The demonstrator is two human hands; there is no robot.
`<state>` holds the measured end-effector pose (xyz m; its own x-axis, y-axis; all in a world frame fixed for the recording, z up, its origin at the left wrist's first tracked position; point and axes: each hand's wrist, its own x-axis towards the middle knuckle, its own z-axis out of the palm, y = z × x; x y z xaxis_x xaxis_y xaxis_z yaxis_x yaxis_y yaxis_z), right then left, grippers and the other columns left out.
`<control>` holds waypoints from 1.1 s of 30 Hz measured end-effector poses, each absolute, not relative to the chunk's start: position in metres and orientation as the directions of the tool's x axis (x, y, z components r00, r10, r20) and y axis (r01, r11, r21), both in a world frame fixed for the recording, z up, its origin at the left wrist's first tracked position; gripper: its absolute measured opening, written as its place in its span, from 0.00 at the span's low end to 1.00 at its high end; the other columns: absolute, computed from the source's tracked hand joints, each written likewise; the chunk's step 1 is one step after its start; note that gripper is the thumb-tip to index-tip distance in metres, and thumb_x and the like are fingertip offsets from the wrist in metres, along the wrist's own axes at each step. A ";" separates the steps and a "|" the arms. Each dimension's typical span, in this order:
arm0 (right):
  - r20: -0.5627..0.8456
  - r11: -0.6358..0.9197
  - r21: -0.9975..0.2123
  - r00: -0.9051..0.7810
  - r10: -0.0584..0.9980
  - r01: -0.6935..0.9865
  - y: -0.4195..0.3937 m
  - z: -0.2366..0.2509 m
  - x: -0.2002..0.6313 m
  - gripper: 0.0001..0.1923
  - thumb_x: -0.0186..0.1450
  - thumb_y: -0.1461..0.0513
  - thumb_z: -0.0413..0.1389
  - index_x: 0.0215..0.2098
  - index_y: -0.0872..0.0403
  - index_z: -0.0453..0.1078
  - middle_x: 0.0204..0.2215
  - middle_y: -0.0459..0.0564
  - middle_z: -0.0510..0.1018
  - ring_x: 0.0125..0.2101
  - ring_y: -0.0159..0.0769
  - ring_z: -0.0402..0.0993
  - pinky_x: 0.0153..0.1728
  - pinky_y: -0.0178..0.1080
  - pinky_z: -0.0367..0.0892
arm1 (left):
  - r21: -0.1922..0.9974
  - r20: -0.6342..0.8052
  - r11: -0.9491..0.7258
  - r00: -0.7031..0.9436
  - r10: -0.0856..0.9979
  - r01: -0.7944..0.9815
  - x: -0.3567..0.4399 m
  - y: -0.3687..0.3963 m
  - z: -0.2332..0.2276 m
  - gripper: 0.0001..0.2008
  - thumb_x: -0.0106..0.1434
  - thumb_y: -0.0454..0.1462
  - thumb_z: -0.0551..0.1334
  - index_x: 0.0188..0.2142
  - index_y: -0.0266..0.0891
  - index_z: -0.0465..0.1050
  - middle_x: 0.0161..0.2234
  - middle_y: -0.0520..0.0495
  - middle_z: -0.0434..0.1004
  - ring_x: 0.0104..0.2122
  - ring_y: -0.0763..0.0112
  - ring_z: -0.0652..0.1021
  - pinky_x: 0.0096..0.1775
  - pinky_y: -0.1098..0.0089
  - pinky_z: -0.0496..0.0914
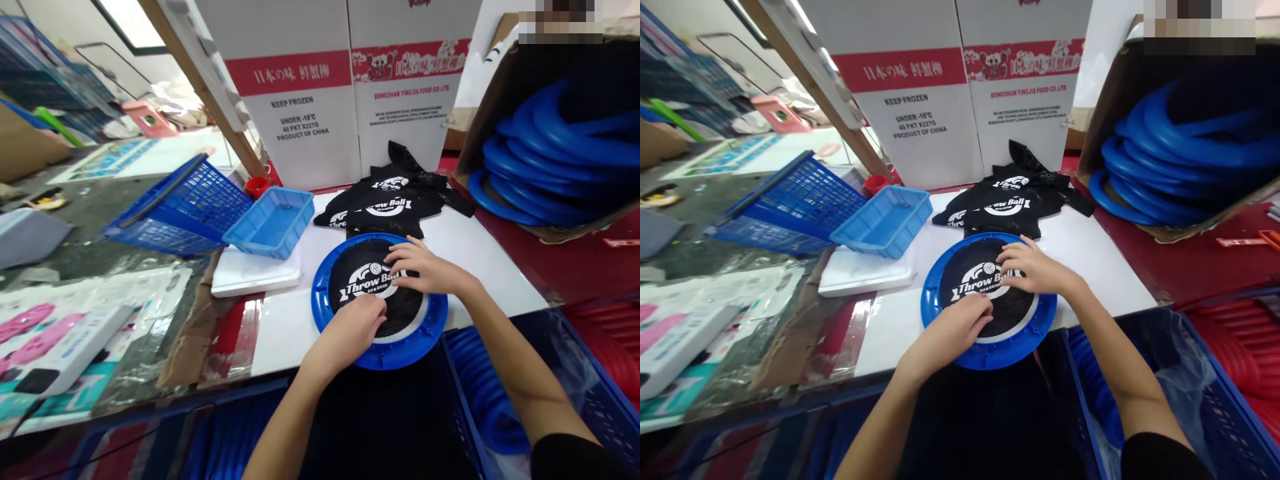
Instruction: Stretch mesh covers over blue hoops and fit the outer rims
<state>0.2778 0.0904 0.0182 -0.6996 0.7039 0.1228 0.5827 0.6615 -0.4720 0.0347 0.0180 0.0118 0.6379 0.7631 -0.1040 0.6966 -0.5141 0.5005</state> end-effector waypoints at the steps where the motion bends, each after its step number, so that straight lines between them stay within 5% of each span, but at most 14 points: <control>1: 0.160 0.668 -0.450 -0.683 0.713 0.593 0.074 0.020 0.275 0.10 0.73 0.54 0.60 0.45 0.49 0.80 0.58 0.55 0.79 0.68 0.53 0.64 0.71 0.68 0.45 | 0.559 -0.080 -0.473 0.612 0.787 0.681 0.033 0.017 0.009 0.05 0.75 0.33 0.58 0.42 0.41 0.73 0.44 0.43 0.80 0.46 0.58 0.80 0.50 0.59 0.76; 4: 0.134 0.639 -0.431 -0.655 0.744 0.638 0.026 0.014 0.265 0.10 0.73 0.57 0.60 0.51 0.48 0.78 0.56 0.56 0.80 0.61 0.52 0.71 0.68 0.65 0.56 | 0.665 0.000 -0.440 0.589 0.808 0.603 0.028 0.014 0.000 0.04 0.71 0.34 0.65 0.44 0.42 0.73 0.50 0.43 0.78 0.51 0.59 0.79 0.54 0.60 0.75; 7: 0.098 0.541 -0.484 -0.572 0.815 0.688 0.003 0.000 0.258 0.08 0.74 0.62 0.57 0.45 0.51 0.79 0.55 0.56 0.80 0.58 0.50 0.74 0.59 0.56 0.69 | 0.655 -0.030 -0.433 0.595 0.803 0.619 0.028 0.015 -0.006 0.03 0.68 0.33 0.67 0.41 0.41 0.76 0.54 0.42 0.75 0.53 0.58 0.78 0.57 0.60 0.74; 13: 0.041 0.455 -0.494 -0.503 0.863 0.741 0.012 -0.009 0.251 0.08 0.68 0.62 0.64 0.46 0.49 0.79 0.57 0.53 0.79 0.58 0.52 0.73 0.56 0.56 0.69 | 0.603 -0.012 -0.451 0.573 0.819 0.658 0.030 0.017 0.000 0.06 0.76 0.34 0.57 0.41 0.39 0.73 0.44 0.44 0.79 0.47 0.58 0.80 0.51 0.59 0.74; 16: 0.155 0.487 -0.447 -0.472 0.868 0.750 0.013 -0.015 0.246 0.09 0.69 0.66 0.59 0.44 0.50 0.79 0.51 0.53 0.82 0.53 0.49 0.76 0.55 0.55 0.70 | 0.606 0.028 -0.411 0.499 0.866 0.681 0.031 0.009 -0.002 0.09 0.78 0.35 0.53 0.43 0.40 0.71 0.40 0.46 0.80 0.40 0.60 0.81 0.44 0.61 0.74; 22: 0.408 0.593 -0.517 -0.432 0.804 0.617 0.013 -0.034 0.248 0.13 0.71 0.69 0.54 0.43 0.49 0.79 0.46 0.51 0.85 0.50 0.45 0.80 0.65 0.60 0.63 | 0.509 0.258 -0.560 0.505 0.824 0.653 0.035 -0.006 -0.018 0.07 0.72 0.40 0.67 0.46 0.40 0.74 0.43 0.44 0.82 0.43 0.57 0.82 0.45 0.60 0.76; 25: 0.474 0.643 -0.536 -0.435 0.766 0.547 0.015 -0.036 0.257 0.12 0.71 0.67 0.55 0.44 0.49 0.81 0.44 0.51 0.85 0.48 0.43 0.81 0.64 0.61 0.66 | 0.504 0.376 -0.626 0.502 0.779 0.594 0.032 -0.006 -0.026 0.01 0.72 0.34 0.65 0.42 0.40 0.76 0.41 0.44 0.83 0.41 0.59 0.83 0.44 0.61 0.77; 33: 0.577 0.809 -0.525 -0.589 0.566 0.263 0.013 -0.030 0.286 0.06 0.73 0.65 0.61 0.43 0.49 0.81 0.35 0.45 0.85 0.42 0.35 0.82 0.63 0.56 0.69 | 0.603 0.627 -0.763 0.454 0.633 0.232 0.016 0.000 -0.034 0.03 0.71 0.31 0.67 0.41 0.39 0.80 0.38 0.45 0.83 0.40 0.65 0.83 0.43 0.65 0.78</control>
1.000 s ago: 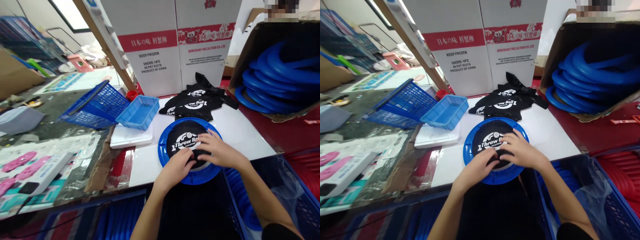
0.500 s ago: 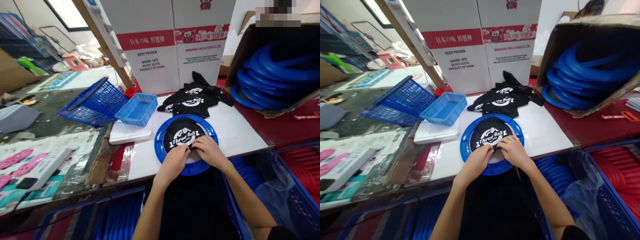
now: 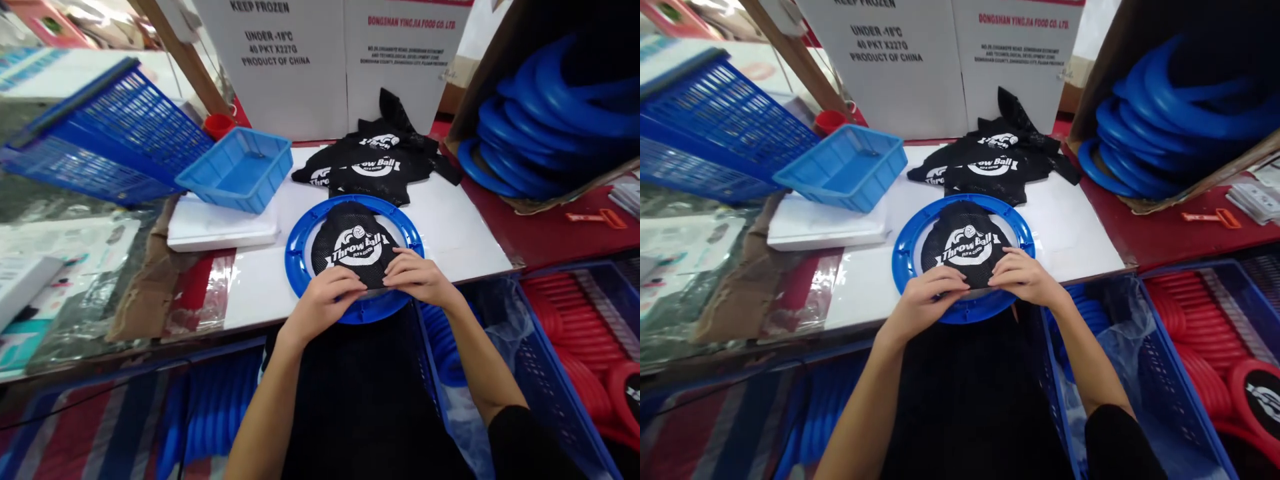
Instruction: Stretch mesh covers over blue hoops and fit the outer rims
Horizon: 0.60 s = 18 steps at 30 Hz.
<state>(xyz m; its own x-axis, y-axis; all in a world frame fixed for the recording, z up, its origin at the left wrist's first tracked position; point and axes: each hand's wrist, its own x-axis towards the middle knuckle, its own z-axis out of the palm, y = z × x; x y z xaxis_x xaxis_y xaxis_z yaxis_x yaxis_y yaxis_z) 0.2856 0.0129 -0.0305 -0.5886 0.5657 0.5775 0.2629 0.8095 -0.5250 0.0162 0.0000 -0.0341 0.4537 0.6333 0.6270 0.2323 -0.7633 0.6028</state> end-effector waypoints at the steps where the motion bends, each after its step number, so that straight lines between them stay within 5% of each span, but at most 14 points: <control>1: 0.560 0.812 -0.528 -0.618 0.552 0.249 0.013 -0.029 0.287 0.05 0.72 0.64 0.62 0.44 0.49 0.81 0.37 0.46 0.85 0.44 0.35 0.82 0.63 0.57 0.67 | 0.591 0.642 -0.781 0.470 0.606 0.201 0.014 -0.001 -0.033 0.03 0.71 0.31 0.67 0.42 0.39 0.81 0.37 0.45 0.83 0.39 0.66 0.83 0.42 0.66 0.78; 18: 0.444 0.845 -0.492 -0.773 0.452 0.212 0.018 -0.018 0.294 0.06 0.73 0.65 0.61 0.38 0.49 0.79 0.37 0.45 0.81 0.47 0.37 0.78 0.66 0.60 0.61 | 0.297 0.628 -0.894 0.637 0.447 0.334 0.001 -0.022 -0.031 0.13 0.71 0.25 0.59 0.47 0.39 0.77 0.38 0.45 0.82 0.39 0.64 0.78 0.38 0.64 0.73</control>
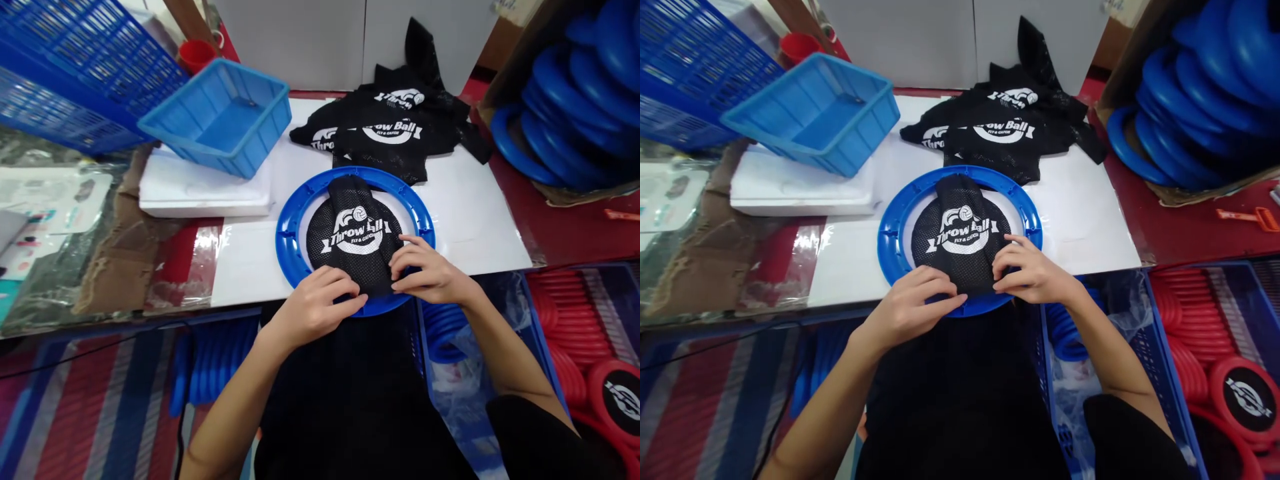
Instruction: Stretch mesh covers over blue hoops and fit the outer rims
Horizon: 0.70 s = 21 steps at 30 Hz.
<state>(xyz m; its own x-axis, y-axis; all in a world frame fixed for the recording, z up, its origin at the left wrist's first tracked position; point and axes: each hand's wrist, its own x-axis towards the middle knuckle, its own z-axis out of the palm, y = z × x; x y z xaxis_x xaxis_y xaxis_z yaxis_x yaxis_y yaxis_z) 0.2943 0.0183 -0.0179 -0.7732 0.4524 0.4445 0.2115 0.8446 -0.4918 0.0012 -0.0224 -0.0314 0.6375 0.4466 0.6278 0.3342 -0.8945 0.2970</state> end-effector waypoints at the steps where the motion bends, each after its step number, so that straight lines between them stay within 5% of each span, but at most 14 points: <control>1: 0.439 0.846 -0.487 -0.777 0.451 0.216 0.019 -0.017 0.294 0.06 0.73 0.65 0.61 0.38 0.49 0.79 0.37 0.45 0.81 0.48 0.37 0.77 0.66 0.60 0.61 | 0.287 0.628 -0.898 0.643 0.439 0.333 0.002 -0.023 -0.030 0.13 0.72 0.25 0.58 0.48 0.39 0.77 0.38 0.45 0.81 0.39 0.64 0.78 0.38 0.64 0.72; 5: 0.417 0.867 -0.430 -0.796 0.438 0.252 0.015 -0.013 0.292 0.08 0.72 0.66 0.59 0.37 0.49 0.78 0.38 0.45 0.80 0.49 0.37 0.77 0.67 0.61 0.62 | 0.278 0.597 -0.903 0.678 0.429 0.327 0.002 -0.023 -0.028 0.15 0.72 0.25 0.56 0.52 0.38 0.76 0.39 0.45 0.82 0.39 0.64 0.78 0.37 0.64 0.71; 12: 0.433 0.908 0.009 -0.820 0.373 0.418 -0.016 -0.001 0.288 0.12 0.70 0.72 0.58 0.38 0.48 0.76 0.41 0.48 0.81 0.49 0.40 0.75 0.65 0.60 0.68 | 0.281 0.580 -0.907 0.697 0.421 0.313 0.000 -0.020 -0.031 0.15 0.72 0.25 0.56 0.51 0.40 0.76 0.40 0.45 0.83 0.40 0.63 0.79 0.38 0.63 0.73; 21: 0.530 0.894 -0.297 -0.721 0.448 0.337 -0.002 -0.026 0.295 0.08 0.71 0.68 0.60 0.42 0.49 0.76 0.39 0.48 0.77 0.43 0.37 0.75 0.53 0.53 0.74 | 0.258 0.599 -0.911 0.686 0.413 0.323 0.004 -0.019 -0.032 0.11 0.69 0.25 0.61 0.46 0.37 0.77 0.39 0.44 0.82 0.38 0.62 0.78 0.36 0.64 0.72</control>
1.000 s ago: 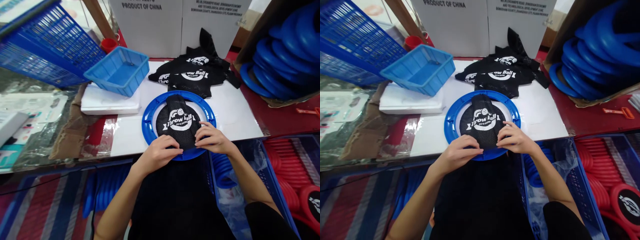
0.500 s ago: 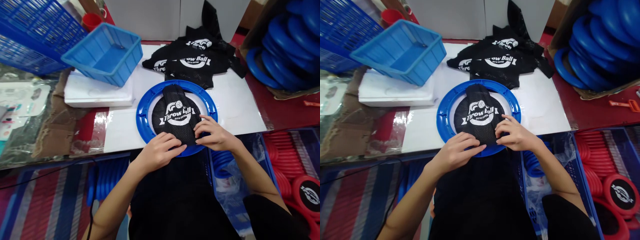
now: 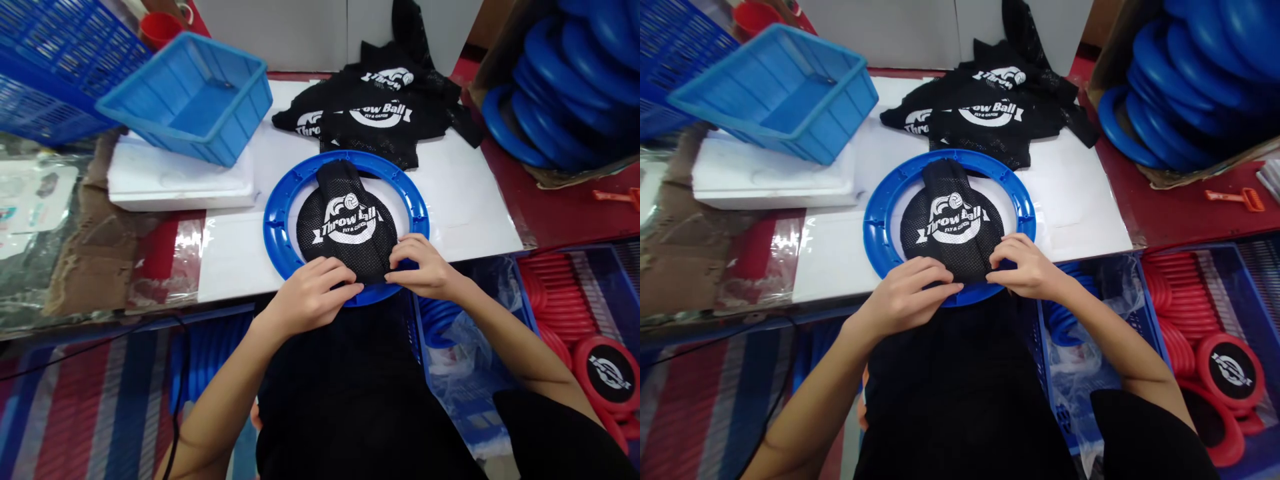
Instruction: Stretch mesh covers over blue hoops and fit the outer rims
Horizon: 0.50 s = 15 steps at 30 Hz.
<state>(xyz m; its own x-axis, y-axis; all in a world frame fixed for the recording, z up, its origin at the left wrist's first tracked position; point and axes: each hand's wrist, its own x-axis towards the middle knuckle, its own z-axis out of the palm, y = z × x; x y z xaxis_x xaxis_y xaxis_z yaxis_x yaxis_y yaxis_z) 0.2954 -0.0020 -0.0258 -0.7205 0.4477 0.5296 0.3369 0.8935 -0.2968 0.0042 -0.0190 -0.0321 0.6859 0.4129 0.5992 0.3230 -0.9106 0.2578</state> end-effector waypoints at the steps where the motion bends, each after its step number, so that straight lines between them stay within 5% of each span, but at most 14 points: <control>1: 0.531 0.893 -0.303 -0.719 0.448 0.333 0.000 -0.026 0.295 0.07 0.71 0.67 0.60 0.42 0.48 0.76 0.39 0.48 0.76 0.43 0.37 0.75 0.52 0.53 0.75 | 0.246 0.603 -0.915 0.688 0.404 0.321 0.004 -0.018 -0.031 0.11 0.68 0.25 0.60 0.46 0.38 0.77 0.38 0.44 0.82 0.38 0.62 0.78 0.36 0.64 0.72; 9: 0.361 0.903 -0.021 -0.839 0.406 0.428 -0.012 -0.001 0.295 0.13 0.72 0.71 0.53 0.44 0.48 0.74 0.42 0.50 0.75 0.49 0.41 0.71 0.60 0.57 0.74 | 0.183 0.605 -0.935 0.715 0.351 0.304 0.007 -0.017 -0.029 0.14 0.71 0.25 0.57 0.49 0.40 0.76 0.41 0.44 0.83 0.43 0.61 0.80 0.40 0.62 0.74; 15: 0.430 0.831 0.090 -0.774 0.465 0.549 -0.028 -0.003 0.293 0.13 0.71 0.72 0.53 0.43 0.51 0.75 0.40 0.54 0.77 0.47 0.45 0.72 0.54 0.56 0.76 | 0.213 0.614 -0.932 0.702 0.362 0.294 0.015 -0.017 -0.028 0.13 0.73 0.26 0.58 0.51 0.38 0.76 0.41 0.43 0.82 0.41 0.62 0.79 0.39 0.63 0.73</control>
